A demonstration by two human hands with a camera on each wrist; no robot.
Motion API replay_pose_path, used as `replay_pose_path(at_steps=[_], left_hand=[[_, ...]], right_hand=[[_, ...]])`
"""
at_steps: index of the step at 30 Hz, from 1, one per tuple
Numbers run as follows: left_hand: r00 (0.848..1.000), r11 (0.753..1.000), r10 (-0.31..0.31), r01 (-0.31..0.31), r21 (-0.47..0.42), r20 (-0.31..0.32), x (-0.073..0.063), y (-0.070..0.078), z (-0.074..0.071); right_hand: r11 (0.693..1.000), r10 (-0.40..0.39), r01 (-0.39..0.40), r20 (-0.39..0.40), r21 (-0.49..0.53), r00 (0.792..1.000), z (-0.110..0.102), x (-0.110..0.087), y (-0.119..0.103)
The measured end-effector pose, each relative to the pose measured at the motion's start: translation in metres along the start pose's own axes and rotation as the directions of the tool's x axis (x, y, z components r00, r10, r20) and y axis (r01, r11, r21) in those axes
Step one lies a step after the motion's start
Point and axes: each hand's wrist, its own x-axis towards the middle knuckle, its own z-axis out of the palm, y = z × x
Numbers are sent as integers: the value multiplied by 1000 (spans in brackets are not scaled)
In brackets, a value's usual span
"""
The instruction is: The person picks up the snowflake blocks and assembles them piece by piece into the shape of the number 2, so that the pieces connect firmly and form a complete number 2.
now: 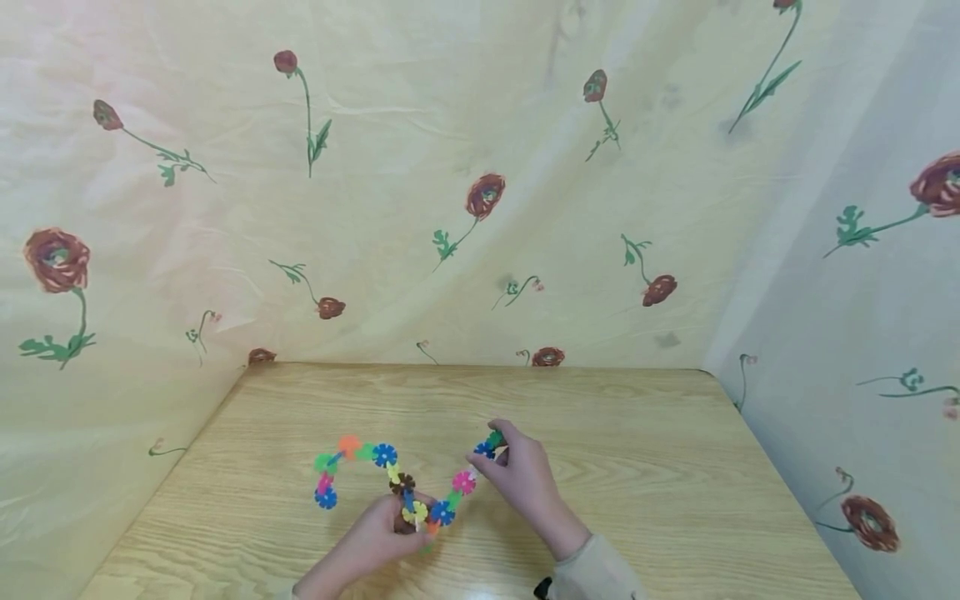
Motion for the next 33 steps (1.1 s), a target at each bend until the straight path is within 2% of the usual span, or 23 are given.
replay_pose_path(at_steps=[9, 16, 21, 27, 33], left_hand=[[998, 993, -52, 49, 104, 27, 4, -2, -6], [996, 995, -29, 21, 97, 84, 10, -1, -9], [989, 997, -25, 13, 79, 143, 16, 1, -13], [979, 996, -24, 6, 88, 204, 22, 1, -17], [980, 987, -27, -5, 161, 197, 27, 1, -19]], right_hand=[[1000, 0, -1, 79, 9, 997, -14, -9, 14], [998, 26, -35, 155, 54, 988, -22, -17, 28], [999, 1, -10, 204, 43, 979, -28, -21, 39], [1000, 21, -20, 289, -6, 957, -34, -28, 50], [998, 33, -12, 379, -57, 925, -40, -36, 57]])
